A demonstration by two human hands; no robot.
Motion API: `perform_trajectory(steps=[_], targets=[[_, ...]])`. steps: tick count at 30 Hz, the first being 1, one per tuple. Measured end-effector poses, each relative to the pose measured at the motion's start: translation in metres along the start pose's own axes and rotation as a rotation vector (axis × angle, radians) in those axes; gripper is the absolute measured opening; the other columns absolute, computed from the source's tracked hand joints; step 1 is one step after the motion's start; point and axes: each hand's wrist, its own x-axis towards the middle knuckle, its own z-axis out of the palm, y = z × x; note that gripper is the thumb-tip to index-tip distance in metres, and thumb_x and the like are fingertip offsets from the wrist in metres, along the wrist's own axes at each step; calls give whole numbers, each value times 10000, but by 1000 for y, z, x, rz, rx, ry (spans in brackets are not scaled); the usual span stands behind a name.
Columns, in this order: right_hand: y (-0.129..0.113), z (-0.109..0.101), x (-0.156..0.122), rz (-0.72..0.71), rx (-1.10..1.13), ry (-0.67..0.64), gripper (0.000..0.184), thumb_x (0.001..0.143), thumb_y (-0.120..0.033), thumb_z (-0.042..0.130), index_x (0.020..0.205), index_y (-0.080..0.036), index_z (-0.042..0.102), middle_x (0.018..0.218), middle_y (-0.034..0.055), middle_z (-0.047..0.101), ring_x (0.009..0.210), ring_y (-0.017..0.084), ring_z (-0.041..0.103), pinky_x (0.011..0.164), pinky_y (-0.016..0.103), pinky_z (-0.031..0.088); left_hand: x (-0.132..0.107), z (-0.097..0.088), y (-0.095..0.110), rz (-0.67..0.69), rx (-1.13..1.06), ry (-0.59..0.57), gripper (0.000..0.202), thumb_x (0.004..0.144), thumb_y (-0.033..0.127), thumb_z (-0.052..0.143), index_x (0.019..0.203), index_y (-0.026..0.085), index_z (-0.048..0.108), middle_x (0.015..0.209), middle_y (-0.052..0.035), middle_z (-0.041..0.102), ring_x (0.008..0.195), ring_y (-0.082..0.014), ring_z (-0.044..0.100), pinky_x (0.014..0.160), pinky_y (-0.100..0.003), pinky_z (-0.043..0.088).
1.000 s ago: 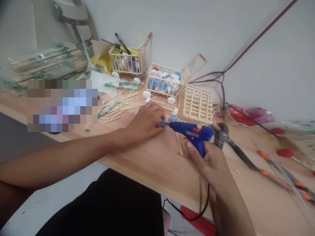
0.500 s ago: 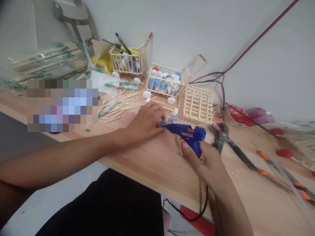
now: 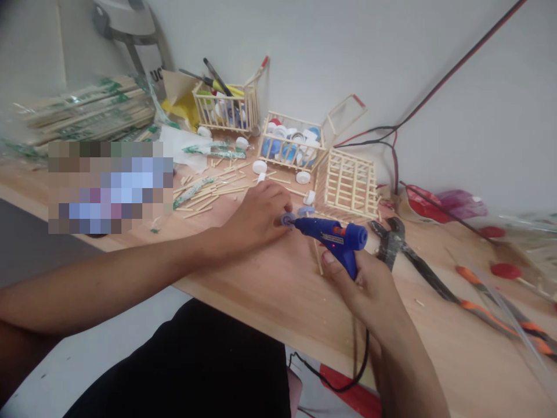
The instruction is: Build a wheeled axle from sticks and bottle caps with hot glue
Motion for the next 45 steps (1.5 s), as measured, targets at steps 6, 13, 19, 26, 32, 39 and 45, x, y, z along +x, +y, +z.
perform_trajectory(steps=[6,13,19,26,32,39,45], targets=[[-1,-1,1,-60,-15,15,398,841,-534,519,613,-210,473,544,-10,493,491,137,462,429,255,348,0,-1,0,6,-7,0,113,826,267,570,883,172,591,1059,-88,605,1068,-265,484,891,-396,396],[-5,1,2,-64,2,11,380,849,-515,509,622,-211,482,515,-21,453,454,123,427,405,254,326,-1,-1,0,5,-9,3,129,826,268,576,902,166,597,1061,-89,603,1073,-266,483,899,-397,391],[5,1,1,-20,22,0,405,834,-562,522,639,-208,494,528,-12,480,468,133,455,414,258,354,0,-2,2,-13,-4,-7,127,823,265,579,901,166,597,1070,-90,603,1077,-267,482,895,-397,393],[2,0,1,-24,27,1,399,835,-560,519,643,-212,491,542,-10,488,478,134,454,425,259,354,-1,-1,0,2,-5,5,122,828,263,567,901,170,596,1073,-89,604,1076,-266,483,896,-401,394],[-2,0,0,-67,-1,-11,375,862,-509,507,630,-217,475,525,-24,444,477,125,414,433,260,321,-1,-2,1,-5,-7,-2,124,822,261,570,900,169,598,1060,-91,607,1073,-267,484,899,-406,394],[0,-3,0,-41,11,-14,391,867,-524,488,628,-215,471,549,-13,476,499,134,440,459,272,347,-1,2,-1,-9,2,35,108,795,230,592,883,167,600,1046,-82,612,1060,-262,489,883,-386,400],[7,-4,2,23,55,-32,431,856,-578,482,637,-206,471,567,-3,484,515,141,463,463,272,363,-1,1,0,-63,-8,9,122,773,230,613,880,173,618,1029,-73,625,1047,-261,497,876,-387,408]])
